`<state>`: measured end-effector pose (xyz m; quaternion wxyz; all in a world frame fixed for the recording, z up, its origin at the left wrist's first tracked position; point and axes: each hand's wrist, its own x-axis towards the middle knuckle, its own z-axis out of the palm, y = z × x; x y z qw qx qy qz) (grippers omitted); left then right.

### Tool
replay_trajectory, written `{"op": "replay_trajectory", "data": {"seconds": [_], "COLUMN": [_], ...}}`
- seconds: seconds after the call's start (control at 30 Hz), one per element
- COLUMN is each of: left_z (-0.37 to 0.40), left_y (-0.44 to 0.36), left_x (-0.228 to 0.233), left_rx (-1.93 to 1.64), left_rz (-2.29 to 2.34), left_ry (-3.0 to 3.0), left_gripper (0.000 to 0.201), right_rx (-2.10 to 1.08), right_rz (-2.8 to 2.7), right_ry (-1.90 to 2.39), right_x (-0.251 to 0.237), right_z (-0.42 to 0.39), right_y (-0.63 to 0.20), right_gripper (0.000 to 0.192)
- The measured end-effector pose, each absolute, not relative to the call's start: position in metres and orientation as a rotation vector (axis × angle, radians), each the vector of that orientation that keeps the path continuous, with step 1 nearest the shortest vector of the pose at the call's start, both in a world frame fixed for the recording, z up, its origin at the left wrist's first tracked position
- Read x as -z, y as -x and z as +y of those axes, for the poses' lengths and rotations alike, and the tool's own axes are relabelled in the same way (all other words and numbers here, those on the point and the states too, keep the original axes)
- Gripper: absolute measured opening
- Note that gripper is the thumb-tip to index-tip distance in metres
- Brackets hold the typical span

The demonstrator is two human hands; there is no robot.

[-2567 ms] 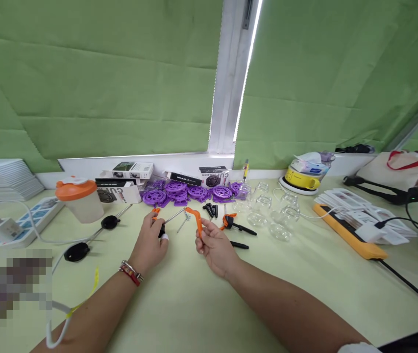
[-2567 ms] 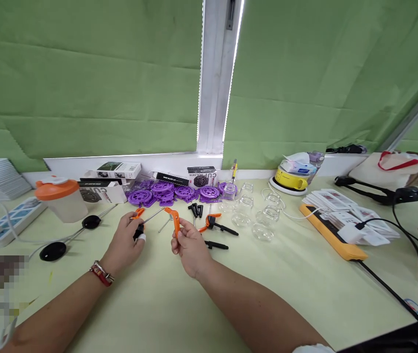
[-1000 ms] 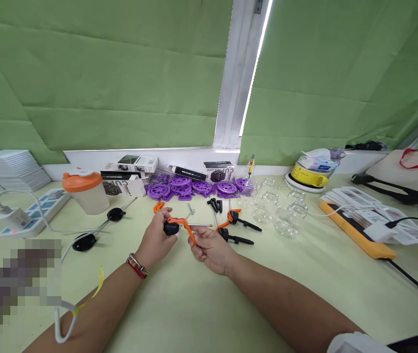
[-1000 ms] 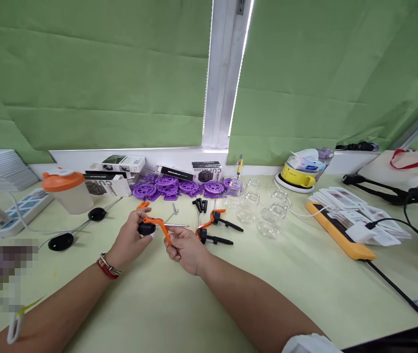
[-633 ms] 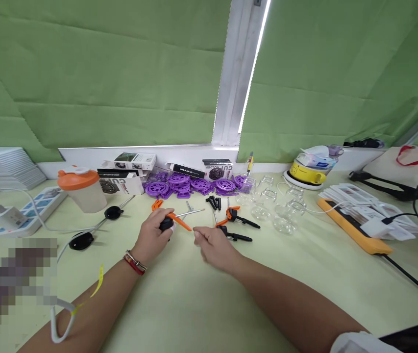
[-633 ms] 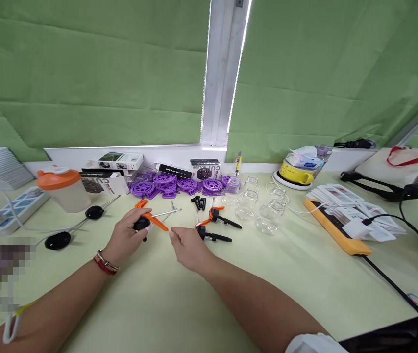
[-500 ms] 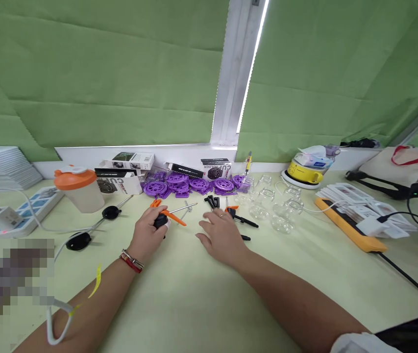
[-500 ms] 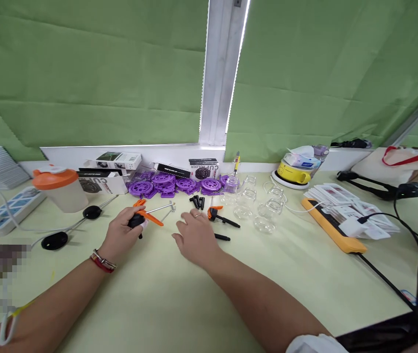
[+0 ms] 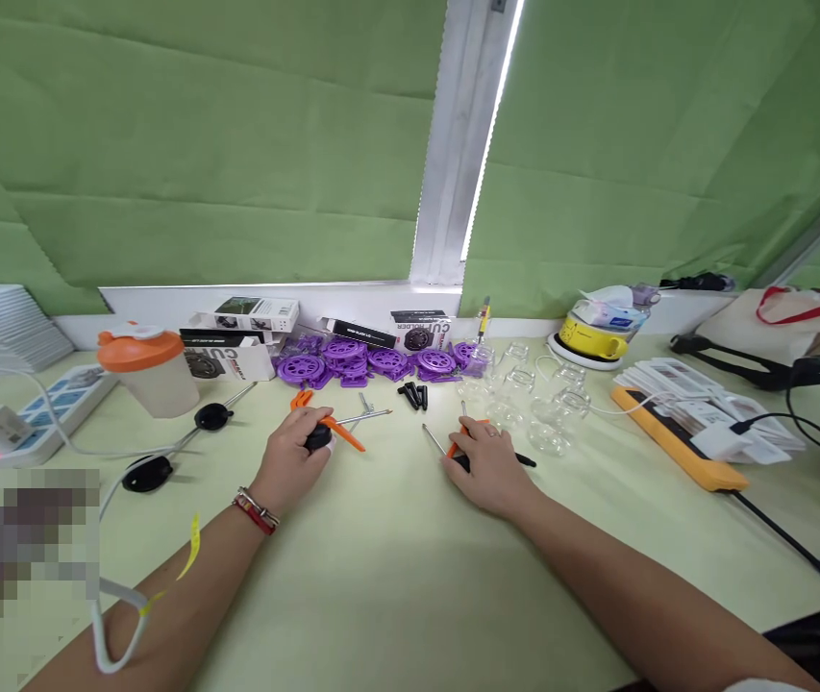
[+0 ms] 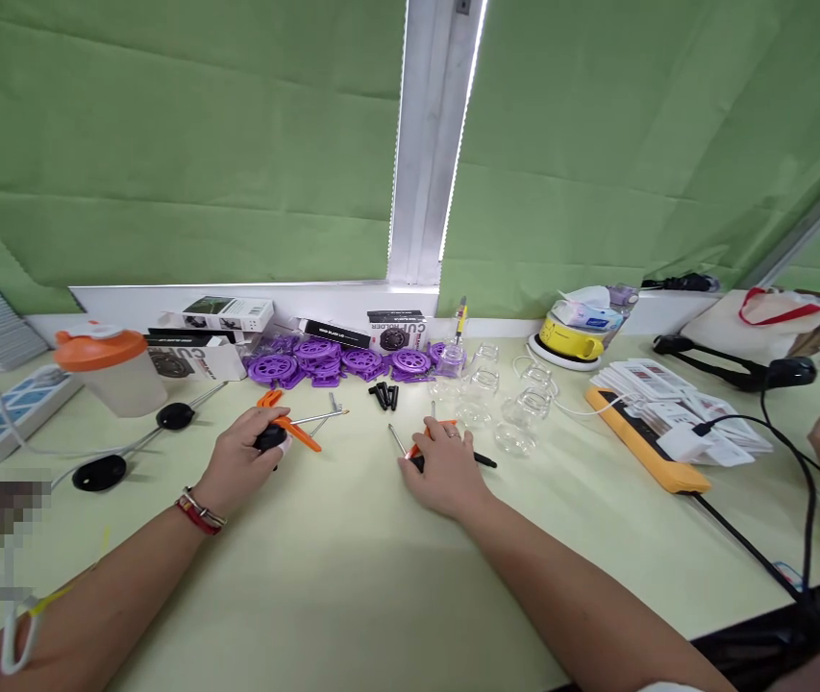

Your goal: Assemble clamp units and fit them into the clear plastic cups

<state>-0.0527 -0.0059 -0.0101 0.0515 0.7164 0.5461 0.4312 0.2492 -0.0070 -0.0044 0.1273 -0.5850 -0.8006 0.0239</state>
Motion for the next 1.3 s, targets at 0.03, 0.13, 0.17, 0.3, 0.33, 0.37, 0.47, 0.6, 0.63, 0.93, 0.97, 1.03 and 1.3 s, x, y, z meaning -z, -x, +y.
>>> {"op": "replay_trajectory", "data": {"seconds": [0.03, 0.13, 0.17, 0.3, 0.33, 0.37, 0.47, 0.6, 0.63, 0.93, 0.97, 1.03, 1.3], "left_z": [-0.006, -0.005, -0.005, -0.004, -0.004, -0.004, -0.004, -0.003, -0.003, 0.003, 0.003, 0.003, -0.003], "left_y": [0.053, 0.053, 0.054, 0.055, 0.055, 0.056, 0.057, 0.057, 0.057, 0.062, 0.062, 0.061, 0.055], "left_x": [0.01, 0.01, 0.01, 0.011, 0.012, 0.012, 0.014, 0.015, 0.015, 0.021, 0.021, 0.022, 0.018], "left_rx": [-1.311, -1.308, -1.311, -1.317, -1.311, -1.3, -1.262, -1.256, -1.256, -1.113, -1.1, -1.063, -1.059], "left_rz": [1.664, 1.676, 1.681, 1.699, 1.703, 1.707, 1.716, 1.716, 1.72, 1.743, 1.749, 1.772, 1.745], "left_ry": [-2.183, -2.191, -2.191, -2.189, -2.19, -2.19, -2.183, -2.18, -2.18, -2.218, -2.218, -2.201, -2.008], "left_gripper": [0.035, 0.035, 0.035, 0.035, 0.035, 0.035, 0.036, 0.035, 0.035, 0.037, 0.038, 0.04, 0.035], "right_rx": [-0.063, -0.042, -0.032, 0.029, 0.046, 0.059, 0.055, 0.06, 0.067, 0.179, 0.176, 0.151, -0.362], "right_rz": [-2.326, -2.318, -2.317, -2.297, -2.286, -2.276, -2.256, -2.26, -2.268, -2.356, -2.373, -2.391, -2.182], "right_ry": [1.708, 1.694, 1.682, 1.674, 1.685, 1.695, 1.717, 1.705, 1.697, 1.625, 1.58, 1.486, 1.633], "right_x": [0.005, 0.006, 0.007, 0.009, 0.01, 0.01, 0.011, 0.012, 0.012, -0.005, -0.008, -0.012, 0.009], "right_z": [-0.011, -0.016, -0.016, -0.013, -0.012, -0.011, -0.008, -0.002, 0.0, 0.011, 0.013, 0.02, 0.07], "right_y": [-0.254, -0.269, -0.274, -0.286, -0.287, -0.288, -0.29, -0.293, -0.295, -0.282, -0.272, -0.248, -0.163], "right_gripper": [0.04, 0.035, 0.035, 0.035, 0.035, 0.035, 0.035, 0.036, 0.036, 0.038, 0.039, 0.037, 0.032]}}
